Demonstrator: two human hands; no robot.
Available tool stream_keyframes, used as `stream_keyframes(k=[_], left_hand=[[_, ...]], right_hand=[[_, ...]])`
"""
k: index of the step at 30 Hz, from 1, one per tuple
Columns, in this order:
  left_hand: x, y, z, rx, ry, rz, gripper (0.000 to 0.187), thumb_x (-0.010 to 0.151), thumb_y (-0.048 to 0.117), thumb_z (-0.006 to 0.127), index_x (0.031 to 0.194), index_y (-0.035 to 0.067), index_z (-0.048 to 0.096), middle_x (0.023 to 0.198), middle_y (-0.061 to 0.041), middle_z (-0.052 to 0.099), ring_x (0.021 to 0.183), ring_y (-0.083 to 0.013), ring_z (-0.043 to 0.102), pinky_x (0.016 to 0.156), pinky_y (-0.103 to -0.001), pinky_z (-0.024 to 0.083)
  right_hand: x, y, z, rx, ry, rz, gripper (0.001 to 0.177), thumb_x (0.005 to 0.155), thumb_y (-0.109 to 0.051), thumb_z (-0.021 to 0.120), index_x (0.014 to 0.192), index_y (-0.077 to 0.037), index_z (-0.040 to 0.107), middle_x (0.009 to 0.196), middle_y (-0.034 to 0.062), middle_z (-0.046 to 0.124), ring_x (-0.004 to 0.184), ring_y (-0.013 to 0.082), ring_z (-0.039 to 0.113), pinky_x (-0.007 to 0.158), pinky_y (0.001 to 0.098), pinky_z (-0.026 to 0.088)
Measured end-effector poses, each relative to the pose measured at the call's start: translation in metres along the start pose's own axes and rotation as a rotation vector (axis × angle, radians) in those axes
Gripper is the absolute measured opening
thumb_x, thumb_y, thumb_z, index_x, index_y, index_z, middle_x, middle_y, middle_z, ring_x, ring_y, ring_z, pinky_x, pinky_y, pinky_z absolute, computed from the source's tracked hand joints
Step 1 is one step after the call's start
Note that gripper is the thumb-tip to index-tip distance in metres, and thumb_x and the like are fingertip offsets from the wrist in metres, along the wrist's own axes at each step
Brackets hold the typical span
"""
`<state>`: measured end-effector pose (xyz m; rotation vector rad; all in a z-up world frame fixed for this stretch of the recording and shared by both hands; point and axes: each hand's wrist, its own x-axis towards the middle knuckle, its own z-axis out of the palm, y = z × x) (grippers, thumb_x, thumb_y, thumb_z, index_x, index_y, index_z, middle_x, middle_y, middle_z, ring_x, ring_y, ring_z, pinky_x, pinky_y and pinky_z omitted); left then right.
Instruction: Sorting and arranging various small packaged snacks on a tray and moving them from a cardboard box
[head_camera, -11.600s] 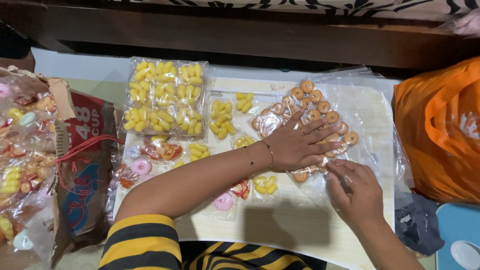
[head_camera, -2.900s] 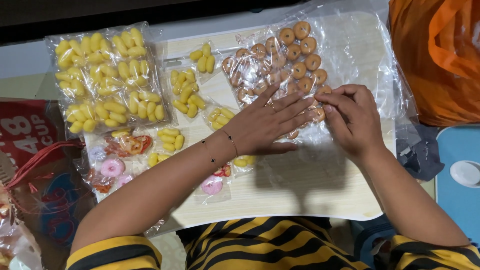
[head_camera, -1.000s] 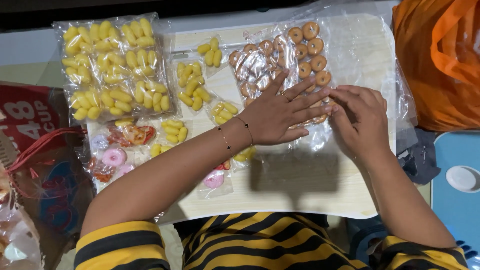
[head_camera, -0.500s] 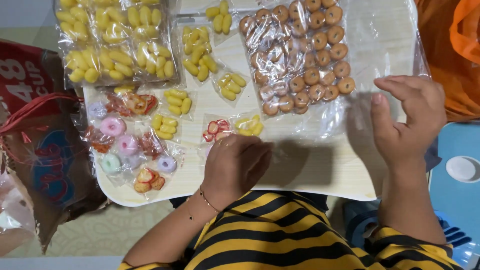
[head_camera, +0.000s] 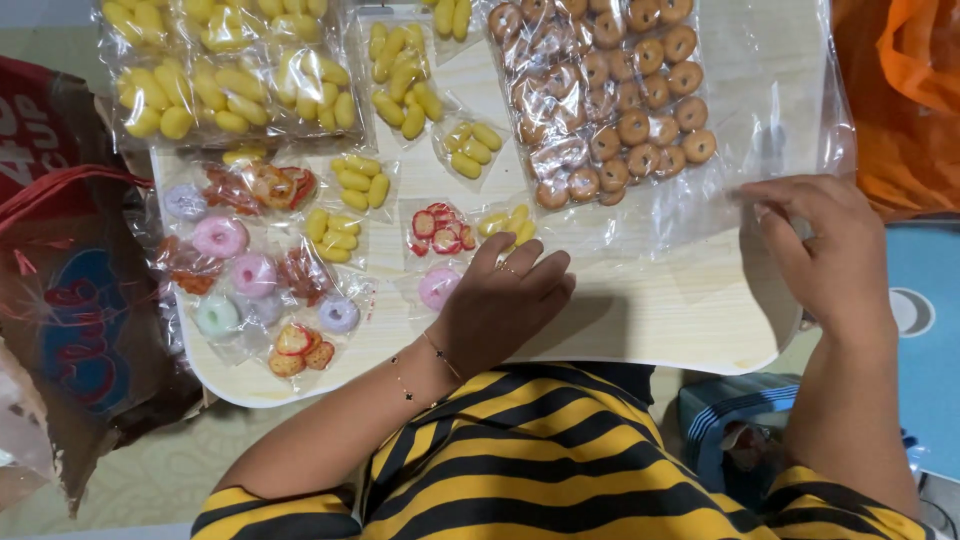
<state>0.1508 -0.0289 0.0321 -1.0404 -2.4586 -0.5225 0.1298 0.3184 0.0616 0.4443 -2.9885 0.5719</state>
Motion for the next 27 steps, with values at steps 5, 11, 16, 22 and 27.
stream_keyframes(k=[5,11,16,22,27], left_hand=[[-0.001,-0.008,0.001,0.011,-0.047,0.121,0.016,0.093,0.002,0.057,0.086,0.016,0.058,0.091,-0.002,0.051,0.075,-0.0226,0.053,0.089,-0.043,0.054],[0.005,-0.013,-0.009,-0.538,-0.151,-0.197,0.008,0.097,0.004,0.057,0.089,0.006,0.061,0.116,-0.012,0.072,0.109,-0.0349,0.068,0.101,-0.054,0.049],[0.003,-0.032,-0.006,-0.611,-0.319,-0.207,0.012,0.091,0.003,0.056,0.081,0.007,0.053,0.128,-0.016,0.070,0.114,-0.0316,0.068,0.113,-0.052,0.038],[-0.005,-0.035,0.007,-0.638,-0.305,-0.225,0.035,0.088,0.013,0.071,0.120,0.009,0.059,0.130,-0.010,0.069,0.118,-0.0274,0.066,0.117,-0.050,0.035],[0.010,-0.031,0.016,-0.653,-0.186,-0.299,0.036,0.081,0.005,0.073,0.117,0.008,0.068,0.114,-0.008,0.073,0.106,-0.0308,0.069,0.099,-0.044,0.047]], right_hand=[[0.004,0.018,0.002,0.224,-0.224,-0.087,0.036,0.099,0.008,0.062,0.127,-0.010,0.075,0.116,0.0060,0.072,0.115,0.0240,0.063,0.106,0.0364,0.044],[0.004,0.023,0.020,0.116,-0.110,-0.117,0.031,0.092,-0.024,0.084,0.122,-0.027,0.078,0.113,-0.0031,0.063,0.115,0.0165,0.056,0.107,0.0394,0.034],[0.008,0.027,0.023,0.214,-0.027,-0.238,0.017,0.094,-0.017,0.081,0.111,-0.019,0.078,0.122,0.0043,0.071,0.119,0.0233,0.062,0.108,0.0405,0.037],[0.009,0.026,0.018,0.367,0.006,-0.231,0.012,0.095,-0.008,0.076,0.108,-0.008,0.076,0.121,0.0131,0.073,0.122,0.0298,0.065,0.112,0.0419,0.046],[0.013,0.030,0.028,0.576,-0.028,-0.184,0.006,0.098,-0.001,0.067,0.104,0.001,0.068,0.123,0.0225,0.069,0.132,0.0409,0.065,0.122,0.0531,0.053]])
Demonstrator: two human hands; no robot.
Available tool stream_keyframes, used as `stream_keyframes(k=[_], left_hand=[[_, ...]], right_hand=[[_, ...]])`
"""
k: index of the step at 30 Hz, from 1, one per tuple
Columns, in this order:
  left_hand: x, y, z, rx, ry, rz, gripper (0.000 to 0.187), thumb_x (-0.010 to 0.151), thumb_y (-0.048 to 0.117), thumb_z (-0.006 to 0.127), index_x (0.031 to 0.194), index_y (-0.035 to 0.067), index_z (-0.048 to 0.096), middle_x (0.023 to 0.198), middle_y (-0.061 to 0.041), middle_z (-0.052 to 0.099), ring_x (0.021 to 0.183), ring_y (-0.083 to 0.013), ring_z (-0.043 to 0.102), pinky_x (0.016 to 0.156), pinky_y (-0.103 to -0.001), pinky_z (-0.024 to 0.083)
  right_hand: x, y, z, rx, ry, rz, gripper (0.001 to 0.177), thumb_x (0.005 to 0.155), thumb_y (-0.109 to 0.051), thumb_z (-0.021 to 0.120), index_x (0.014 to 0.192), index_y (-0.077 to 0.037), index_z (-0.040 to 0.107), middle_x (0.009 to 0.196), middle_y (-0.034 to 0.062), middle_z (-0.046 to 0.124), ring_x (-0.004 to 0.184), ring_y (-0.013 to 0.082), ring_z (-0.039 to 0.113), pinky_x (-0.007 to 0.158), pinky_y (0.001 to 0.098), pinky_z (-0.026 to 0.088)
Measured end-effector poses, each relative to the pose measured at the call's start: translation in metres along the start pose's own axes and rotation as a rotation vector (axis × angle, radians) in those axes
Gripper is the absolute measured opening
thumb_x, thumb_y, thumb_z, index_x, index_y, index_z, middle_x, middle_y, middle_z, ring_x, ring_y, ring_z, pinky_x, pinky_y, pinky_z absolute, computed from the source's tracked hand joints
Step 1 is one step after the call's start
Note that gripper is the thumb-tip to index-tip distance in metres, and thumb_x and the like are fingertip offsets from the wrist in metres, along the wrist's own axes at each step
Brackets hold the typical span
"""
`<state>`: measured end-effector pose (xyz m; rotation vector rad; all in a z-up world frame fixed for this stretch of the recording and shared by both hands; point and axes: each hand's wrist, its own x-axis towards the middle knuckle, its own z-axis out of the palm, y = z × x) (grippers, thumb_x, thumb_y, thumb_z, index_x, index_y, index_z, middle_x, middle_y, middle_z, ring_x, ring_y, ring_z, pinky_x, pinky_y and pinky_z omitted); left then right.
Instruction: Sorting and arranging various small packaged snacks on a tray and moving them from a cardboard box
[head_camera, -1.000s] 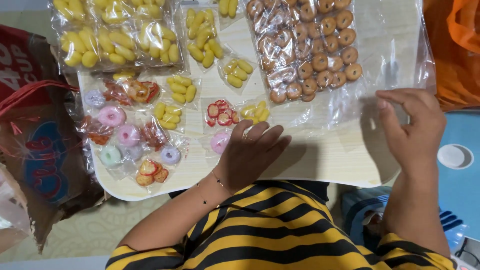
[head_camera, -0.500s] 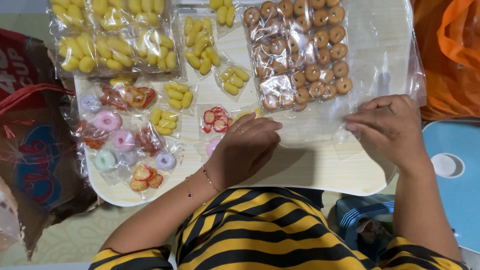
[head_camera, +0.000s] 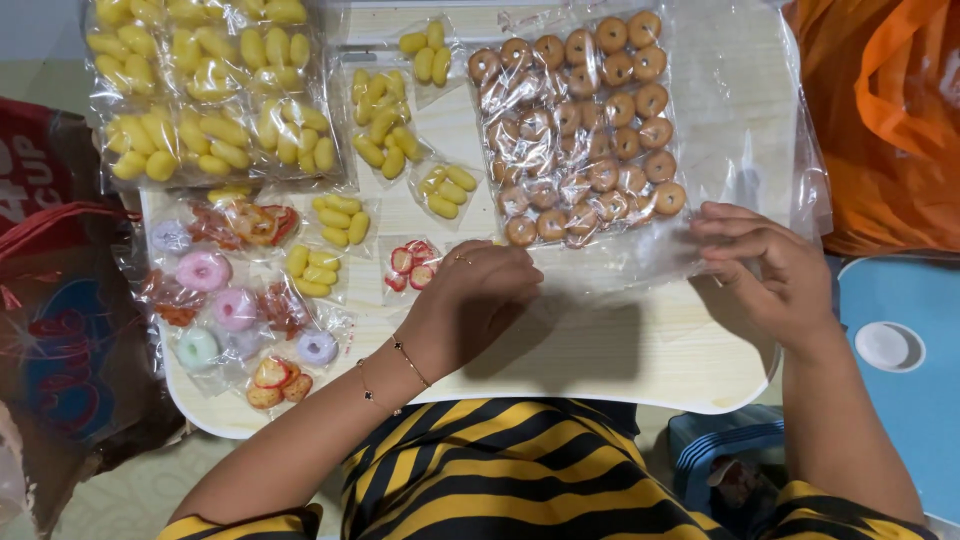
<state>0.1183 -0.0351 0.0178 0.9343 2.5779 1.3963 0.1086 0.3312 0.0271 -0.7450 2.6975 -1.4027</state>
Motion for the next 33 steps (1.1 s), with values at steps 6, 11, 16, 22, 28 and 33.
stream_keyframes(k=[6,11,16,22,28,33], left_hand=[[0.022,0.006,-0.006,-0.175,0.165,-0.290,0.025,0.106,0.026,0.052,0.099,0.008,0.068,0.090,-0.004,0.072,0.081,-0.0205,0.064,0.073,-0.033,0.047],[0.043,-0.003,-0.003,-0.116,0.225,-0.476,0.030,0.107,0.030,0.044,0.086,0.012,0.054,0.069,-0.004,0.056,0.062,-0.0201,0.053,0.057,-0.037,0.036],[0.054,-0.007,-0.003,-0.089,0.249,-0.504,0.022,0.106,0.029,0.045,0.098,0.011,0.055,0.077,-0.006,0.064,0.068,-0.0278,0.061,0.060,-0.041,0.042],[0.065,-0.002,-0.005,-0.105,0.231,-0.634,0.020,0.105,0.033,0.044,0.106,0.014,0.048,0.081,-0.006,0.069,0.070,-0.0356,0.066,0.061,-0.046,0.044],[0.074,-0.003,-0.003,-0.038,0.168,-0.696,0.024,0.107,0.030,0.040,0.123,0.013,0.042,0.072,-0.013,0.066,0.062,-0.0446,0.061,0.056,-0.053,0.041],[0.079,-0.009,0.001,0.045,0.133,-0.696,0.034,0.105,0.026,0.041,0.135,0.010,0.038,0.125,-0.021,0.067,0.082,-0.0512,0.065,0.060,-0.060,0.046]], right_hand=[[0.023,0.007,0.013,0.219,0.161,0.192,0.008,0.111,-0.009,0.057,0.113,-0.002,0.054,0.114,0.0167,0.067,0.123,0.0285,0.068,0.113,0.0400,0.057],[0.061,-0.021,0.028,-0.012,0.268,0.385,0.020,0.121,-0.020,0.050,0.112,-0.001,0.053,0.096,0.0113,0.065,0.087,0.0179,0.068,0.075,0.0287,0.056],[0.066,-0.020,0.034,-0.256,0.270,0.416,0.021,0.118,-0.018,0.054,0.106,-0.002,0.059,0.093,0.0080,0.070,0.084,0.0200,0.067,0.072,0.0348,0.049],[0.063,-0.005,0.036,-0.424,0.252,0.414,0.018,0.114,-0.015,0.058,0.102,-0.001,0.059,0.087,0.0095,0.066,0.075,0.0253,0.060,0.066,0.0420,0.043],[0.059,0.006,0.041,-0.512,0.200,0.295,0.017,0.111,-0.010,0.059,0.099,0.001,0.058,0.092,0.0133,0.062,0.082,0.0305,0.057,0.068,0.0451,0.042],[0.066,0.001,0.033,-0.635,0.183,0.126,0.014,0.108,-0.007,0.067,0.102,0.005,0.061,0.094,0.0184,0.063,0.089,0.0355,0.058,0.072,0.0481,0.044]])
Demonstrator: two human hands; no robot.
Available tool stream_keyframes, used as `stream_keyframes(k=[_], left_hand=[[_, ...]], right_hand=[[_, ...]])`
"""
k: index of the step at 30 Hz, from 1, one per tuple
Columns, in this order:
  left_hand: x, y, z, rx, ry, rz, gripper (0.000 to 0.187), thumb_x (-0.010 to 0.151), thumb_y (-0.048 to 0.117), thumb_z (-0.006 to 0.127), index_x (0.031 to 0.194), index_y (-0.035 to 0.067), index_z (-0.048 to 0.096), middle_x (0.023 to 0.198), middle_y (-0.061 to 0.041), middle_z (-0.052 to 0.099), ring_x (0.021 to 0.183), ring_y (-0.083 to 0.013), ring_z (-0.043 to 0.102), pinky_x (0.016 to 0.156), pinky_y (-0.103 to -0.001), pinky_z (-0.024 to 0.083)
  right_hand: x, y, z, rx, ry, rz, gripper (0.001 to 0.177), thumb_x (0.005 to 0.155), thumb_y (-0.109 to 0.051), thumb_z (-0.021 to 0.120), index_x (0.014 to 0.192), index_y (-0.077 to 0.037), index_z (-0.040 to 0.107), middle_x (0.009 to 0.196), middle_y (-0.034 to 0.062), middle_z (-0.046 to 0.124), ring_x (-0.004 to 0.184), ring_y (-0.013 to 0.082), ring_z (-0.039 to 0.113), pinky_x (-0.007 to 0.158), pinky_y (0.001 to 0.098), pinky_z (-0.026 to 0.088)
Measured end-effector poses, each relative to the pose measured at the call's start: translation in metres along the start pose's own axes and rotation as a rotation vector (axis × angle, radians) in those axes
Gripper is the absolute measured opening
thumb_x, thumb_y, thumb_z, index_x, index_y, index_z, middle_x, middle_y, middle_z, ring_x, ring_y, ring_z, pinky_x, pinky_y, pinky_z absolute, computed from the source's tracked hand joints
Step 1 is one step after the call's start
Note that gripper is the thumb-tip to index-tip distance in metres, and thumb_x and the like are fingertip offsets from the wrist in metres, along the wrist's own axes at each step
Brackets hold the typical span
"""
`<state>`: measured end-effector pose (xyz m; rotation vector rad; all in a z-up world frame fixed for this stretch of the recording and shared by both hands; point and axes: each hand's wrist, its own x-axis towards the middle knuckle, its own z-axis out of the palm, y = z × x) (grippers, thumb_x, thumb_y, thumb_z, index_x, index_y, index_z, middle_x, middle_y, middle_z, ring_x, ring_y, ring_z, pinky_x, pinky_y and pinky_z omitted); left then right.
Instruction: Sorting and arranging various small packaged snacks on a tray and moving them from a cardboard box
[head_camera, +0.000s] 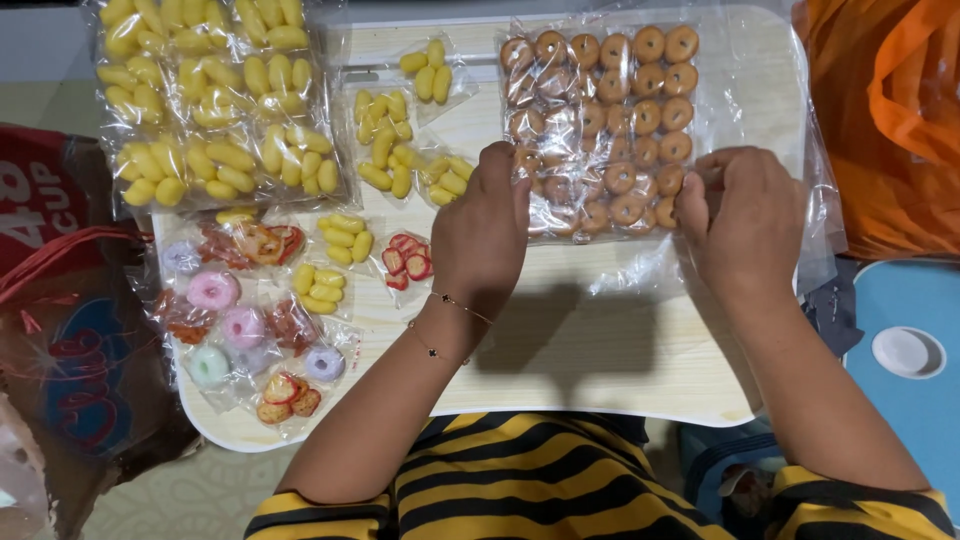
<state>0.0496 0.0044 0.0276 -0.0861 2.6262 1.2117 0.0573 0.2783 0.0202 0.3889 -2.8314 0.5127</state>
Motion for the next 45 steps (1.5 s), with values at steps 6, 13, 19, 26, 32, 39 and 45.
stream_keyframes(k=[6,13,19,26,32,39,45], left_hand=[[0.001,-0.007,-0.006,0.482,0.450,0.360,0.013,0.105,0.023,0.052,0.109,0.014,0.060,0.091,-0.006,0.061,0.075,-0.0301,0.059,0.056,-0.043,0.043],[-0.015,0.018,0.004,0.472,0.303,0.717,0.040,0.102,0.039,0.061,0.132,0.013,0.062,0.119,-0.007,0.069,0.104,-0.0261,0.065,0.084,-0.039,0.049],[-0.002,-0.003,-0.039,0.317,-0.096,0.483,0.054,0.082,0.064,0.065,0.115,0.020,0.062,0.124,-0.002,0.063,0.116,-0.0281,0.057,0.097,-0.048,0.035],[0.003,-0.003,-0.058,0.016,-0.167,0.398,0.023,0.097,0.037,0.064,0.082,0.019,0.065,0.076,0.004,0.068,0.076,-0.0187,0.063,0.084,-0.039,0.046],[0.000,-0.005,-0.038,-0.043,0.057,0.358,0.022,0.100,0.030,0.062,0.087,0.013,0.062,0.068,0.000,0.067,0.061,-0.0218,0.063,0.064,-0.039,0.047],[0.005,-0.011,-0.023,0.142,0.164,0.305,0.026,0.102,0.036,0.057,0.084,0.018,0.062,0.067,0.004,0.068,0.067,-0.0284,0.064,0.073,-0.044,0.042],[0.016,-0.021,-0.002,0.512,0.472,0.613,0.033,0.092,0.026,0.073,0.119,0.012,0.061,0.100,-0.009,0.062,0.087,-0.0328,0.066,0.074,-0.046,0.050]], right_hand=[[0.003,-0.001,-0.015,-0.174,0.002,0.125,0.031,0.103,-0.018,0.074,0.128,-0.003,0.064,0.101,0.0098,0.060,0.104,0.0332,0.059,0.091,0.0524,0.040],[0.014,-0.046,-0.031,-0.036,0.102,-0.109,0.025,0.107,-0.011,0.061,0.122,0.001,0.076,0.102,0.0179,0.068,0.095,0.0354,0.060,0.081,0.0483,0.041],[0.028,-0.032,-0.059,0.086,-0.431,0.091,0.085,0.076,-0.052,0.074,0.148,-0.012,0.054,0.144,0.0149,0.052,0.131,0.0343,0.045,0.108,0.0514,0.033],[0.001,0.018,-0.033,0.569,-0.320,0.335,0.011,0.104,-0.015,0.065,0.109,-0.006,0.066,0.107,0.0059,0.074,0.102,0.0171,0.068,0.093,0.0313,0.051],[0.014,-0.024,-0.032,0.408,-0.197,0.486,0.017,0.110,-0.026,0.061,0.107,-0.010,0.067,0.091,0.0008,0.076,0.085,0.0132,0.072,0.074,0.0291,0.053],[0.006,-0.012,-0.004,0.267,-0.146,0.415,0.013,0.105,-0.025,0.069,0.104,-0.011,0.070,0.081,-0.0008,0.066,0.070,0.0131,0.059,0.061,0.0318,0.044],[0.007,-0.016,-0.003,0.161,0.025,0.372,0.035,0.099,-0.018,0.083,0.123,-0.003,0.062,0.102,0.0157,0.062,0.093,0.0395,0.066,0.083,0.0522,0.055]])
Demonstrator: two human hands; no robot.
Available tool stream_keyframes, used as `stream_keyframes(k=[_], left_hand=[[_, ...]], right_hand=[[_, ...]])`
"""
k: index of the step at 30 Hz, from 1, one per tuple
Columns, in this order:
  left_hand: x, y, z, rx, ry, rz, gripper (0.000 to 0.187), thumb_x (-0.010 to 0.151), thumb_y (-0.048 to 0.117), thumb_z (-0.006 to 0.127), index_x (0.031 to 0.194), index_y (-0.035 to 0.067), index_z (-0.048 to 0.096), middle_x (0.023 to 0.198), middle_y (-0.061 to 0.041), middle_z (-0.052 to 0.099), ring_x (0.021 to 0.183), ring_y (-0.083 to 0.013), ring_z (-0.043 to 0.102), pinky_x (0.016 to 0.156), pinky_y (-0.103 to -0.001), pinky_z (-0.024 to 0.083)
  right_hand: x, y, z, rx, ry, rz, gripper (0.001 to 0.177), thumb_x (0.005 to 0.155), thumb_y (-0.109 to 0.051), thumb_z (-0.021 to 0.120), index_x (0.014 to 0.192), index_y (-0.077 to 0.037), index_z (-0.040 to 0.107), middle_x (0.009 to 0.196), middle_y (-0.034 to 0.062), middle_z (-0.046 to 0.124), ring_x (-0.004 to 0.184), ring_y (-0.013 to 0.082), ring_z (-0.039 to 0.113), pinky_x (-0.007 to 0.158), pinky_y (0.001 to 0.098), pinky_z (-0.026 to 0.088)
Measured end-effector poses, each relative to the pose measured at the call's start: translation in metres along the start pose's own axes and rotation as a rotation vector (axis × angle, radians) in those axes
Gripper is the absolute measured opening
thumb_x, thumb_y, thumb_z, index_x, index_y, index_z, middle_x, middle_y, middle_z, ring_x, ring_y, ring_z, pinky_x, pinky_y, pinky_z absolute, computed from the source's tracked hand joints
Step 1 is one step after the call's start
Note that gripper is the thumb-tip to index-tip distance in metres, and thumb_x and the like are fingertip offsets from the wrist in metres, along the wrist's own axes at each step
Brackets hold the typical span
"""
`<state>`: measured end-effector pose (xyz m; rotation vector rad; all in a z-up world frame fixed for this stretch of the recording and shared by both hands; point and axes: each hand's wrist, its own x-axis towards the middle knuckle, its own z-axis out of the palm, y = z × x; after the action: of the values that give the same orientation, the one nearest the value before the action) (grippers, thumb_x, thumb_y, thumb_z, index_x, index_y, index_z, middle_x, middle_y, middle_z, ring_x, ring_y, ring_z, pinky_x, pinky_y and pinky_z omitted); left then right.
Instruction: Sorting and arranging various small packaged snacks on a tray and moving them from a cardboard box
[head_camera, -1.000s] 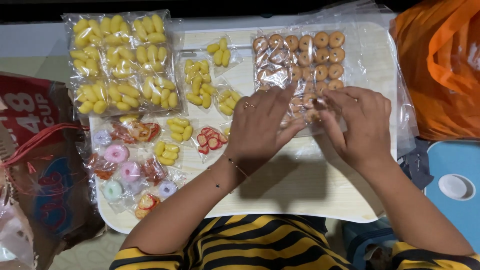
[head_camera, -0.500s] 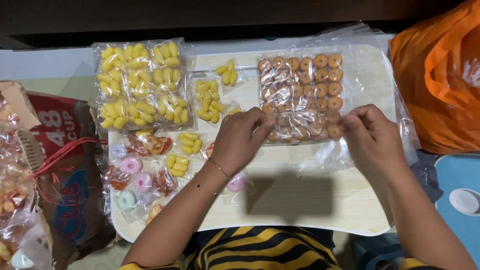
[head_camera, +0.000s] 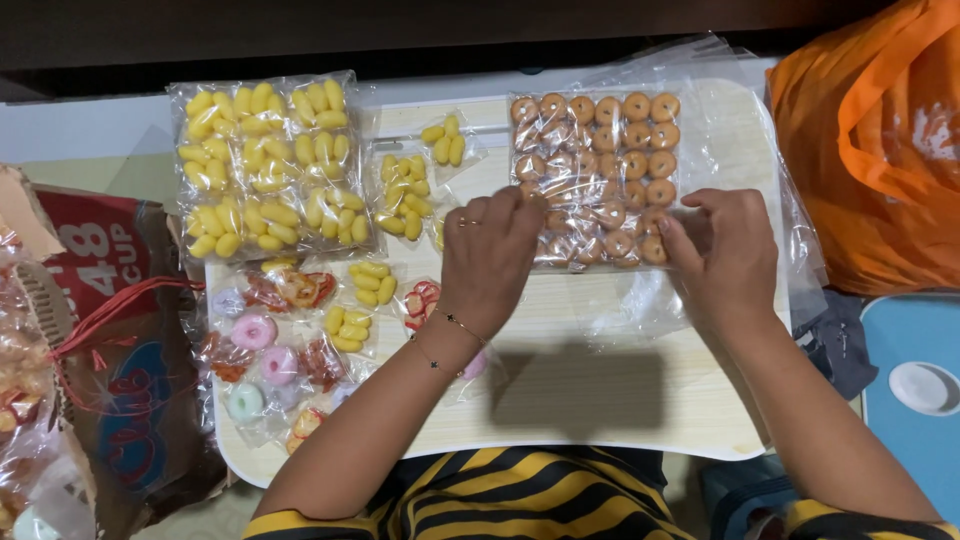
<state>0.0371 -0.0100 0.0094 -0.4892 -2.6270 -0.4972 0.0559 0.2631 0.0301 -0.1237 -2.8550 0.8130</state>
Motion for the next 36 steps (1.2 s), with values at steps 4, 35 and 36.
stream_keyframes(k=[4,35,36], left_hand=[[-0.006,0.008,0.029,0.021,0.103,0.319,0.016,0.097,0.018,0.065,0.113,0.016,0.063,0.102,-0.006,0.061,0.093,-0.0280,0.065,0.078,-0.038,0.052],[-0.016,0.018,0.007,0.052,-0.480,0.099,0.061,0.101,0.008,0.036,0.161,0.000,0.025,0.161,-0.025,0.038,0.149,-0.0363,0.038,0.120,-0.061,0.021],[-0.016,0.018,0.008,0.052,-0.478,0.100,0.061,0.101,0.008,0.036,0.161,0.000,0.025,0.161,-0.025,0.038,0.149,-0.0363,0.038,0.120,-0.061,0.021]], right_hand=[[-0.002,0.009,0.006,-0.284,0.077,-0.364,0.022,0.109,-0.028,0.067,0.126,-0.017,0.075,0.110,0.0090,0.054,0.106,0.0318,0.057,0.092,0.0431,0.041],[-0.011,-0.055,0.000,-0.122,-0.385,-0.065,0.100,0.101,-0.071,0.030,0.163,0.005,0.010,0.166,0.0361,0.014,0.154,0.0468,0.020,0.127,0.0516,-0.005],[-0.011,-0.055,-0.001,-0.123,-0.384,-0.065,0.100,0.101,-0.071,0.030,0.163,0.005,0.010,0.166,0.0361,0.014,0.154,0.0468,0.020,0.127,0.0516,-0.005]])
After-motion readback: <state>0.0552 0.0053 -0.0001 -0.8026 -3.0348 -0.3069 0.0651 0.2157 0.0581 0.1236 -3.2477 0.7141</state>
